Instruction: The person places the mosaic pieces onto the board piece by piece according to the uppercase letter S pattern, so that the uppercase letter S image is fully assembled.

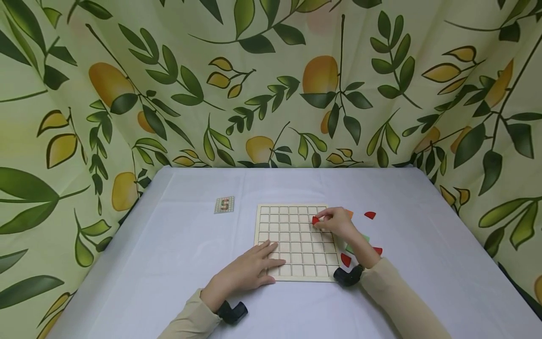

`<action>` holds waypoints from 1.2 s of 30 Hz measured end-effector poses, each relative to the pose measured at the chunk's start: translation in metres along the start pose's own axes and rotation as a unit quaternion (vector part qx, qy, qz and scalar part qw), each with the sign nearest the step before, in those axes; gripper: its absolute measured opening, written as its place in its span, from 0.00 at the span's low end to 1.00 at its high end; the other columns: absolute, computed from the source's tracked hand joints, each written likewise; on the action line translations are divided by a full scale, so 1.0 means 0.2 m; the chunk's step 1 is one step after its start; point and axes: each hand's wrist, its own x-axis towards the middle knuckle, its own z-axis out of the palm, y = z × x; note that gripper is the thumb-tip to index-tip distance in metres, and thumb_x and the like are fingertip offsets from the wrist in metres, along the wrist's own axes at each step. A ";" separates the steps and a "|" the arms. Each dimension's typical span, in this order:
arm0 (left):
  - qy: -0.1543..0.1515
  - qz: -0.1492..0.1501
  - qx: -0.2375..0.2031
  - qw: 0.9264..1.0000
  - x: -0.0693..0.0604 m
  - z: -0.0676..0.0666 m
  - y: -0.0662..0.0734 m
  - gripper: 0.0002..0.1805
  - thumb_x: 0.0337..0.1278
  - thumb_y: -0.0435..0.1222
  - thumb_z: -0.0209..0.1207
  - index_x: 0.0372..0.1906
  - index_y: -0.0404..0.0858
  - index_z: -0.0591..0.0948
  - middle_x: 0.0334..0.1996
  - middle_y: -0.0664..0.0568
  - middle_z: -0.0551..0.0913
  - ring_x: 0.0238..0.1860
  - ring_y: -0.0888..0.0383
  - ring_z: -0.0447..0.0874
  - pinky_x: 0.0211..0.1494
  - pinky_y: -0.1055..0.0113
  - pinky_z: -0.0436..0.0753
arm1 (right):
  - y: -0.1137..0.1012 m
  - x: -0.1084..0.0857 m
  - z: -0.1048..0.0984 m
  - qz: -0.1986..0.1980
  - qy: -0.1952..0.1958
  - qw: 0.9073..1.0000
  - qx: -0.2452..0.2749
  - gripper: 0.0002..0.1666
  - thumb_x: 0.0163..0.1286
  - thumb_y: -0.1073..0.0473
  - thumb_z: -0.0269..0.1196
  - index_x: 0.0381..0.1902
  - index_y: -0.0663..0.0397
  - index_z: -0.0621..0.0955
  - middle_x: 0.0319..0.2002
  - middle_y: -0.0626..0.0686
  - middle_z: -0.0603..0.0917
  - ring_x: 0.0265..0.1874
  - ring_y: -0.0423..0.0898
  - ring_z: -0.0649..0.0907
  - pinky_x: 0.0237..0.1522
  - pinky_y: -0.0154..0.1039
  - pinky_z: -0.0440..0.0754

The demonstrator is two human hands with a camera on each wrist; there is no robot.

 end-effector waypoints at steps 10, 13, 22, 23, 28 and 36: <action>-0.013 -0.014 -0.017 1.000 0.00 0.00 0.02 0.25 0.67 0.49 0.52 0.68 0.55 0.71 0.76 0.44 0.59 0.77 0.43 0.54 0.77 0.49 0.62 | -0.02 0.05 0.04 0.016 -0.001 1.000 -0.008 0.14 0.57 0.63 0.70 0.41 0.63 0.86 0.15 0.45 0.68 0.16 0.40 0.64 0.19 0.32 0.63; -0.016 -0.018 -0.015 1.000 0.00 -0.01 0.02 0.25 0.67 0.49 0.52 0.68 0.56 0.70 0.76 0.44 0.58 0.77 0.44 0.54 0.77 0.49 0.62 | -0.03 0.07 0.05 0.012 -0.003 1.000 -0.013 0.14 0.56 0.62 0.70 0.40 0.63 0.86 0.16 0.44 0.68 0.17 0.40 0.64 0.21 0.32 0.62; -0.010 -0.017 -0.011 1.000 0.00 0.00 0.02 0.25 0.66 0.49 0.53 0.68 0.56 0.70 0.75 0.44 0.59 0.77 0.44 0.55 0.77 0.49 0.62 | -0.03 0.11 0.08 0.007 -0.004 0.999 -0.034 0.15 0.54 0.61 0.71 0.40 0.62 0.86 0.21 0.47 0.72 0.24 0.42 0.68 0.23 0.33 0.65; -0.010 -0.017 -0.011 1.000 0.00 0.00 0.02 0.25 0.66 0.49 0.53 0.68 0.56 0.70 0.75 0.44 0.60 0.77 0.44 0.55 0.77 0.49 0.62 | -0.04 0.11 0.08 0.006 -0.004 0.999 -0.036 0.15 0.54 0.61 0.71 0.39 0.62 0.86 0.22 0.47 0.72 0.24 0.43 0.68 0.23 0.33 0.65; -0.008 -0.018 -0.004 1.000 0.00 0.01 0.02 0.26 0.66 0.49 0.53 0.68 0.57 0.70 0.75 0.45 0.60 0.77 0.45 0.56 0.77 0.50 0.62 | -0.06 0.13 0.10 0.007 -0.002 0.999 -0.034 0.14 0.54 0.63 0.72 0.39 0.63 0.86 0.25 0.51 0.76 0.26 0.44 0.69 0.23 0.32 0.67; -0.002 -0.013 0.008 1.000 0.00 0.01 0.02 0.26 0.66 0.50 0.53 0.68 0.57 0.70 0.75 0.45 0.61 0.76 0.45 0.58 0.77 0.51 0.62 | -0.06 0.15 0.12 -0.009 -0.007 0.999 -0.046 0.12 0.54 0.63 0.72 0.37 0.62 0.87 0.24 0.50 0.76 0.25 0.43 0.68 0.23 0.33 0.66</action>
